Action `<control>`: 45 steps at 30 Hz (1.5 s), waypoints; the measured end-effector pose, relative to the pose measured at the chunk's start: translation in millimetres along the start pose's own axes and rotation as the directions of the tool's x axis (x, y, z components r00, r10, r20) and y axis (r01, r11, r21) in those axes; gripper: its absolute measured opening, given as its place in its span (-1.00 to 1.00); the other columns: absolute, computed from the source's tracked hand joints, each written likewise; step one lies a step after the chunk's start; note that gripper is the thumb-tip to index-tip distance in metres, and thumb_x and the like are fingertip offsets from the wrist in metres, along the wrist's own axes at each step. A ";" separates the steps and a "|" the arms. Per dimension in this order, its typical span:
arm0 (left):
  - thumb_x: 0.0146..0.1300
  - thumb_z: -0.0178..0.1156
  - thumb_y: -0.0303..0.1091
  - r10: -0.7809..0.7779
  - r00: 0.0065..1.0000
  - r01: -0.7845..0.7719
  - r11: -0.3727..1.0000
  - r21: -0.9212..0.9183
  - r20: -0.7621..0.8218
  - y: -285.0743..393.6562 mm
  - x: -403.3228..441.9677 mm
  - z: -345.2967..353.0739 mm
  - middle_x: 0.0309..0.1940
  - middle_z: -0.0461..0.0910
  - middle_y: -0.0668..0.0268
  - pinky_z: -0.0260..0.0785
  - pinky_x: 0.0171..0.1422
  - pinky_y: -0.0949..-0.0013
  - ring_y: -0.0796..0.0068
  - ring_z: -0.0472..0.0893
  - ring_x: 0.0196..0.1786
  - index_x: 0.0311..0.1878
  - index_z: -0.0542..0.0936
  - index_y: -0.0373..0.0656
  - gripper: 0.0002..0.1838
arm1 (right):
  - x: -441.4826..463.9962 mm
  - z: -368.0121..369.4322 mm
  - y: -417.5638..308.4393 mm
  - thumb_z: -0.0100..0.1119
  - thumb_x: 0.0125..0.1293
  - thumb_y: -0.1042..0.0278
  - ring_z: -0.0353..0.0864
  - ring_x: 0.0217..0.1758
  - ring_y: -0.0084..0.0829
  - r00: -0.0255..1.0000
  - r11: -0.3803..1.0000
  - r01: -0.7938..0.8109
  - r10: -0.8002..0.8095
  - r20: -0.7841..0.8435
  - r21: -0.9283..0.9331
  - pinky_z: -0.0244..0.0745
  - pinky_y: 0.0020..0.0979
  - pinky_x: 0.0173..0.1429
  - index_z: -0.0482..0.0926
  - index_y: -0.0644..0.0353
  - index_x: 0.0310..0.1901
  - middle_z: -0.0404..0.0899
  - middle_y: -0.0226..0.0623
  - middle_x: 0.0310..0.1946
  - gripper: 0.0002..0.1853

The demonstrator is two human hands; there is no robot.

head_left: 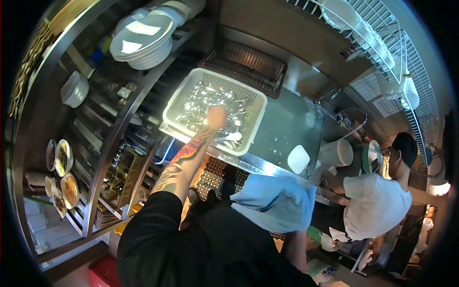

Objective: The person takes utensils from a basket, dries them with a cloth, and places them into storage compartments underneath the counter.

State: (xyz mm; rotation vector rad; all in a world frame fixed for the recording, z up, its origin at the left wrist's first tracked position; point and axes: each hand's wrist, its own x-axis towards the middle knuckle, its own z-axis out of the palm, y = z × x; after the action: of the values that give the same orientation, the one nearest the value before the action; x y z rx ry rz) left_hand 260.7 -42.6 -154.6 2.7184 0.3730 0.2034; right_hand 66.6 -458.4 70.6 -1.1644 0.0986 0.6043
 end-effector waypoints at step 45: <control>0.62 -0.01 -0.12 -0.307 0.932 0.236 0.109 -0.966 0.193 2.1 -356.7 -129.6 -0.53 0.34 0.59 0.13 -0.42 0.57 0.74 0.28 -0.50 -0.22 0.50 -0.07 -0.71 | 183.0 231.0 146.8 0.19 0.18 0.18 0.58 -0.40 -0.09 0.312 -0.131 0.920 -0.322 0.894 -0.368 0.41 -0.19 -0.35 0.69 0.06 -0.51 0.66 -0.14 -0.50 -0.78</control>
State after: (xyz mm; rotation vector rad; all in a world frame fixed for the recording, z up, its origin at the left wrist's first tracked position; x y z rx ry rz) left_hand -104.1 -100.2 -67.1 1.2344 0.5078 0.2827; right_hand 94.0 -144.6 -25.5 -1.8293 -1.6245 -0.1782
